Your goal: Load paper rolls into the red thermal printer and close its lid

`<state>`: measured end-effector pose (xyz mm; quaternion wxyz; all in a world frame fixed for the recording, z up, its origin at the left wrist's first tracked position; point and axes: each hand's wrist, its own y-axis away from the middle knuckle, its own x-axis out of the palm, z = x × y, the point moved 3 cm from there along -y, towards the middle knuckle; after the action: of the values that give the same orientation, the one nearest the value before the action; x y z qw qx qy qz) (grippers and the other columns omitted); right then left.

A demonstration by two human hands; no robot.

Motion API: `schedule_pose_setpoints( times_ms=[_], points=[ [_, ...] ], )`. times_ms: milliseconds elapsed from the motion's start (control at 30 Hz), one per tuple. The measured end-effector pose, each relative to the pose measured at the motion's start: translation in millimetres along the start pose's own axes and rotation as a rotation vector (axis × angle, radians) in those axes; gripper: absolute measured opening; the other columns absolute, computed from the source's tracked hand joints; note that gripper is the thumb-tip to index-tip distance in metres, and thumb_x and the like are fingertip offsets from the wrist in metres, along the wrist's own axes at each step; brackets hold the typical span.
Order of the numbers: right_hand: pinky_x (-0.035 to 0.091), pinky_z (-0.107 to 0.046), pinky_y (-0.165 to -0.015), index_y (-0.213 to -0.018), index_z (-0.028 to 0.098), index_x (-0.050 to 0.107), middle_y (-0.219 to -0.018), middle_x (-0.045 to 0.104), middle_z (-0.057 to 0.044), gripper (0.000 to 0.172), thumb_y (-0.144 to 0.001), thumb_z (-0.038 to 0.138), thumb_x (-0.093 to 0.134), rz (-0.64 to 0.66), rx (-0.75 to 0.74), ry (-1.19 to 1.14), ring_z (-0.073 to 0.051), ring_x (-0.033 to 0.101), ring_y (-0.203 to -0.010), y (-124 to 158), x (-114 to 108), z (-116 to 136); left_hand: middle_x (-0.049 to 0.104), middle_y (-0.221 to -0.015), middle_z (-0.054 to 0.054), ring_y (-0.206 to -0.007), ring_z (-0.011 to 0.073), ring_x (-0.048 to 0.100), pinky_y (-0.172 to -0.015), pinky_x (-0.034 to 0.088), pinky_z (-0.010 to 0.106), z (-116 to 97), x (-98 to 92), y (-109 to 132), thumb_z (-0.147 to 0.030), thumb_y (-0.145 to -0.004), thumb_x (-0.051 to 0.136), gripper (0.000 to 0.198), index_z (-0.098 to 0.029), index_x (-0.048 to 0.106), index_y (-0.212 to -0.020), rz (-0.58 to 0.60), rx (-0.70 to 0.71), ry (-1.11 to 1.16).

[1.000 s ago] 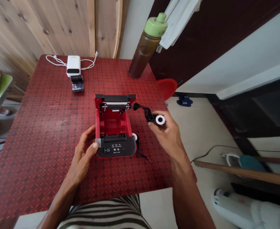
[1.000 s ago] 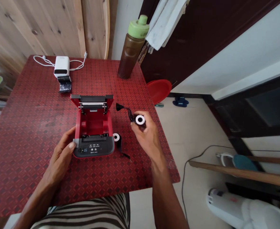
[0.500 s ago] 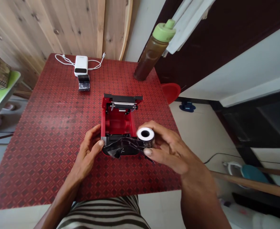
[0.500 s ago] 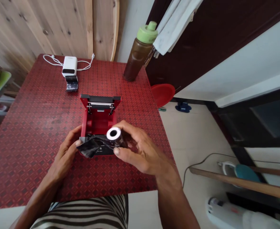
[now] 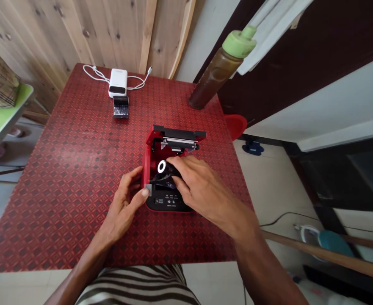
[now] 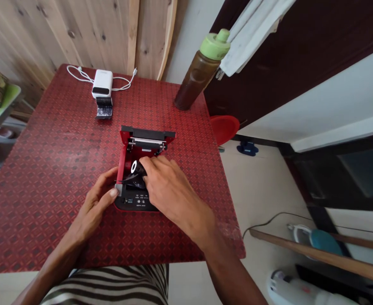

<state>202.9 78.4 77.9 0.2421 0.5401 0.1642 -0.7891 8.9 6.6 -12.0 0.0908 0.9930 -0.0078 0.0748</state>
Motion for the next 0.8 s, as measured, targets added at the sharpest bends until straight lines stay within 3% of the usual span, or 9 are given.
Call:
schedule_pose_setpoints(
  times_ms=[200, 467, 700, 800],
  points=[
    [0.057, -0.045, -0.095, -0.112, 0.020, 0.068, -0.109, 0.076, -0.012, 0.037, -0.097, -0.009, 0.050, 0.043, 0.037, 0.216, -0.032, 0.071, -0.111, -10.9, 8.7, 11.3, 0.068, -0.160, 0.012, -0.153, 0.0372, 0.063, -0.131, 0.051, 0.060, 2.7, -0.1, 0.8, -0.056, -0.105, 0.076, 0.058, -0.030, 0.065, -0.155, -0.026, -0.007, -0.014],
    [0.055, -0.046, -0.108, -0.118, 0.016, 0.073, -0.125, 0.078, -0.016, 0.042, -0.095, -0.010, 0.050, 0.197, 0.121, 0.180, -0.032, 0.070, -0.122, -25.8, 6.9, 16.7, 0.066, -0.160, 0.015, -0.152, 0.0382, 0.062, -0.131, 0.048, 0.061, 0.1, 0.6, 1.8, -0.059, -0.104, 0.076, 0.064, -0.027, 0.063, -0.157, -0.018, -0.043, -0.014],
    [0.054, -0.040, -0.095, -0.113, 0.016, 0.073, -0.117, 0.080, -0.015, 0.038, -0.099, -0.008, 0.047, 0.323, 0.163, 0.134, -0.028, 0.076, -0.108, -40.4, 16.7, 3.2, 0.067, -0.158, 0.015, -0.150, 0.0383, 0.062, -0.131, 0.047, 0.062, 0.6, 2.0, 2.4, -0.057, -0.104, 0.076, 0.063, -0.027, 0.062, -0.158, -0.028, -0.064, -0.001],
    [0.052, -0.040, -0.096, -0.113, 0.016, 0.073, -0.119, 0.080, -0.015, 0.035, -0.101, -0.006, 0.048, 0.315, 0.142, 0.110, -0.029, 0.075, -0.112, -41.5, 23.4, -5.3, 0.066, -0.159, 0.015, -0.151, 0.0384, 0.061, -0.132, 0.046, 0.062, 0.4, 1.5, 2.5, -0.059, -0.104, 0.076, 0.065, -0.027, 0.062, -0.159, -0.028, -0.069, -0.014]
  ],
)
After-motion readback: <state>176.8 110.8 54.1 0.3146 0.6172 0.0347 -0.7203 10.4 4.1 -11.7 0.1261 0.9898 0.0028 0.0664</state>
